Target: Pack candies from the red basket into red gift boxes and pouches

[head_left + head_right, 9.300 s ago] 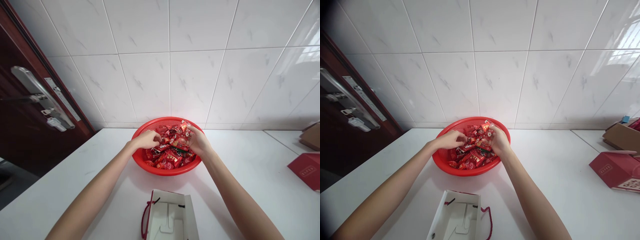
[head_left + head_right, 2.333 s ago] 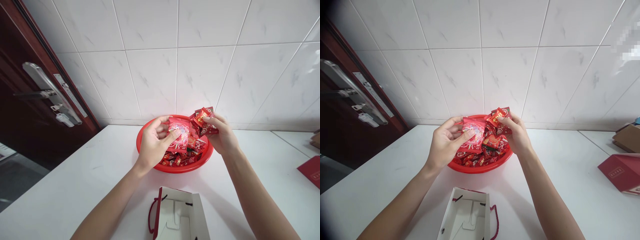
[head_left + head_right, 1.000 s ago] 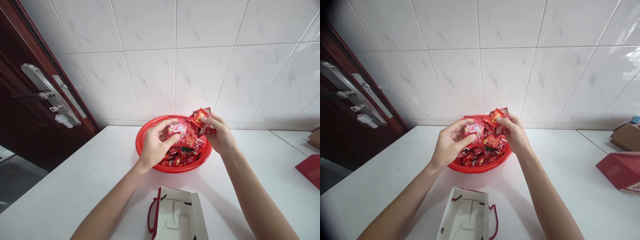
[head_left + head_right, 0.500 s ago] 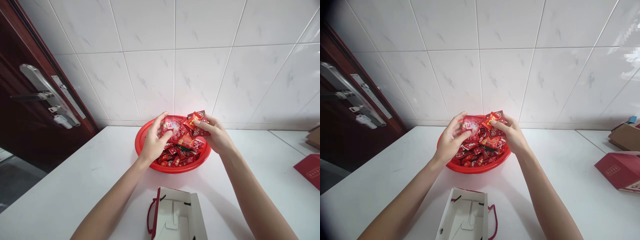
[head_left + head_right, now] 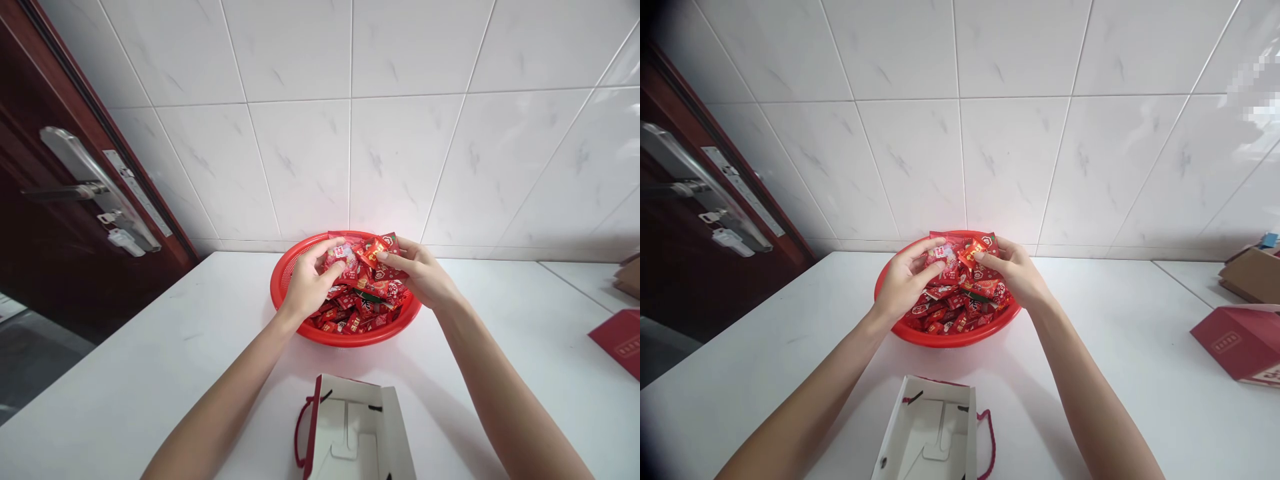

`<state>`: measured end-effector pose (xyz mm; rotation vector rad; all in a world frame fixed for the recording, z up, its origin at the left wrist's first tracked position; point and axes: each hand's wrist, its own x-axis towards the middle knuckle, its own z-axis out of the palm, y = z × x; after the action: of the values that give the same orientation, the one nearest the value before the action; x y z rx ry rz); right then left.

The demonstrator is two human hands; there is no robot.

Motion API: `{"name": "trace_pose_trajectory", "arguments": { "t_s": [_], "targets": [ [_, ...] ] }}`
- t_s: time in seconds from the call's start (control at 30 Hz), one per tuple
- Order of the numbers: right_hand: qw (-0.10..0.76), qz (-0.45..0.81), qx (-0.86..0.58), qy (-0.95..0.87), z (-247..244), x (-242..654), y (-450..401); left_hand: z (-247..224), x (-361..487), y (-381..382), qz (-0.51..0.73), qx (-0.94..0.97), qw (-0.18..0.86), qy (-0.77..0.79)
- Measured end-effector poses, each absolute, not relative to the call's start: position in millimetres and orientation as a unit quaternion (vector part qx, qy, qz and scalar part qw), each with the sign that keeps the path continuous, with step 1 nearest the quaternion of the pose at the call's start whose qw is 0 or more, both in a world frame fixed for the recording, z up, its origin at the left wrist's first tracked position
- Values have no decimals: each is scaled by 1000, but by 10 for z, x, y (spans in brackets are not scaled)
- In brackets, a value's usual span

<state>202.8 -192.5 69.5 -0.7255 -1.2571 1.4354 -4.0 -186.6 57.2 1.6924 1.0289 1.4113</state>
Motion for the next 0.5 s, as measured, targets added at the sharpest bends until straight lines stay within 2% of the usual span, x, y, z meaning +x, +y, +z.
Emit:
{"name": "trace_pose_trajectory", "arguments": {
  "t_s": [0.17, 0.27, 0.37, 0.5],
  "targets": [
    [520, 599, -300, -530, 682, 2027, -1910, 566, -53, -1854, 529, 671, 318, 410],
    [526, 589, -309, -530, 680, 2037, -1902, 605, -123, -1828, 491, 712, 243, 439],
    [531, 578, -323, -529, 677, 2048, -1896, 676, -263, -1779, 392, 753, 148, 507],
    [530, 574, -331, -529, 668, 2053, -1887, 722, -443, -1690, 251, 758, 87, 596]
  ]
}}
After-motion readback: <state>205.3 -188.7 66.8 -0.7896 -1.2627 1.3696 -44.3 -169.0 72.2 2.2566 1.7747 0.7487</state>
